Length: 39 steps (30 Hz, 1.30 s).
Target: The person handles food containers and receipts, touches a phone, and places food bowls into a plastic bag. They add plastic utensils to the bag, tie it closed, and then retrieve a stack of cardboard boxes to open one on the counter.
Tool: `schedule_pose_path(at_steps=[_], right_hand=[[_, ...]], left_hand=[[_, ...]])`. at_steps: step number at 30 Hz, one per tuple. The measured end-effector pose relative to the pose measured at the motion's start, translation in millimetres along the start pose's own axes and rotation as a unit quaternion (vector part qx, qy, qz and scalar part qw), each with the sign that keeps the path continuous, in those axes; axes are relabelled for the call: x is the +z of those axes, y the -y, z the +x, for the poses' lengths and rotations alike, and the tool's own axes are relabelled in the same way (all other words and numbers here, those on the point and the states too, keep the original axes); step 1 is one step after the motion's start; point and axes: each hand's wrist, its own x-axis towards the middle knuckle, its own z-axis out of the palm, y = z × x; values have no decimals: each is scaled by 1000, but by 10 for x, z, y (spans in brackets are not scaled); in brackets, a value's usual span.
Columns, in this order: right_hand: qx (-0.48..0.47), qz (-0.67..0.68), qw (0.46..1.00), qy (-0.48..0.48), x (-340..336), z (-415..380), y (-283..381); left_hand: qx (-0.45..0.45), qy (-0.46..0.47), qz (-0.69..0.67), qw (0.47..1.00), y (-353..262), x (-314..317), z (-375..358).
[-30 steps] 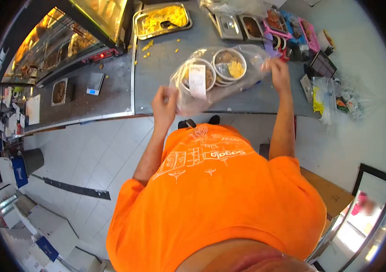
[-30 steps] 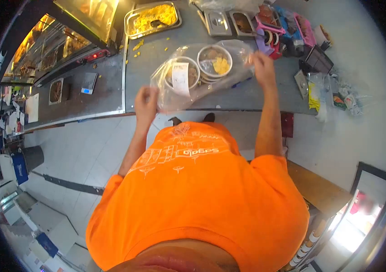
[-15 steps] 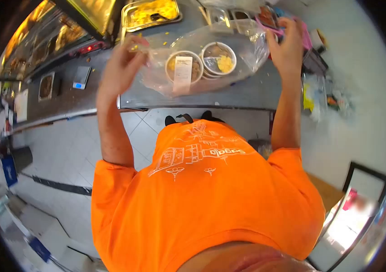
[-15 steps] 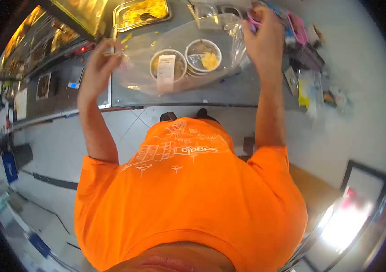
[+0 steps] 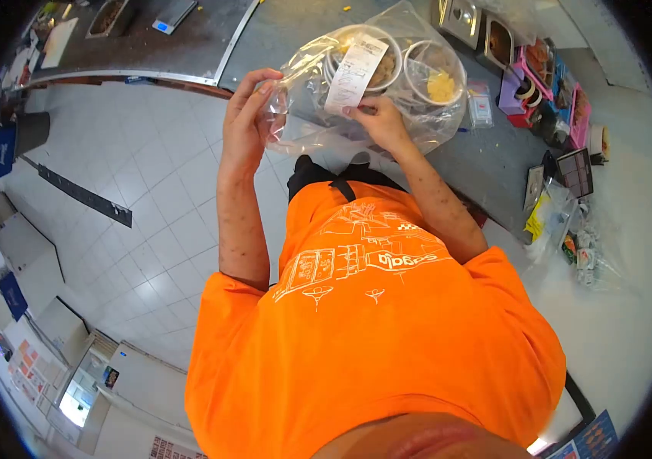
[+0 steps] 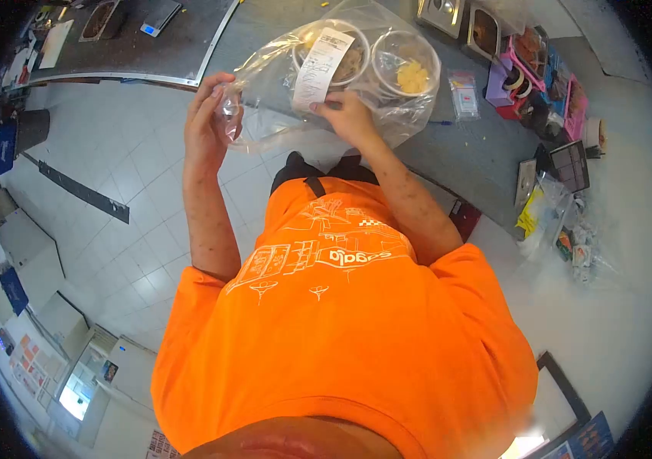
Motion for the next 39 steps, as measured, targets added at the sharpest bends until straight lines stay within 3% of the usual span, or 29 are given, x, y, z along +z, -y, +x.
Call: schedule_pose_path(at_steps=[2,3,4,6,11,17,18,19,20,22,23,24,26,27,29,30,32,33,35,39], right_hand=[[24,92,993,62,-39,-52,103],[100,99,986,86,-64,-98,177],[109,103,986,77,-37,-145,182],[66,274,957,70,-5,-242,213],[71,283,956,41,12,-438,370],[123,197,972,21,10,-475,333],[119,201,972,18,19,-483,330],[114,203,972,15,21,-480,317],[116,205,972,12,16,-469,283],[102,187,977,14,32,-468,221],[106,189,976,13,44,-497,231],[95,199,975,11,24,-508,292],[84,211,974,9,14,-518,324],[84,217,972,21,5,-527,312],[84,225,970,29,-8,-528,264],[79,220,972,27,-1,-528,221],[75,215,973,23,0,-532,164],[72,220,972,30,-1,-530,152],[67,227,971,36,-11,-531,162],[76,232,969,30,-24,-541,193]], left_hand=[[-16,-6,8,1000,-9,-6,4],[-16,-14,10,1000,-10,-30,18],[-16,-22,11,1000,-9,-63,24],[-34,-7,34,999,-8,-132,14],[-51,33,99,993,-9,-220,-13],[-68,41,107,991,-33,-198,-53],[117,-19,299,947,-35,-152,-89],[295,-76,467,830,-48,-106,-115],[293,-72,467,831,-93,-59,-160],[402,-6,439,804,-221,43,-245],[338,109,442,824,-267,99,-237],[336,109,443,824,-173,154,-196],[72,227,313,920,121,239,-3],[71,228,314,919,249,186,65],[217,155,553,789,473,73,149],[215,160,554,789,485,54,137],[132,94,659,734,494,17,107],[132,96,660,733,512,-5,119],[-5,162,551,819,569,-54,193],[17,242,476,846,726,-198,245]])
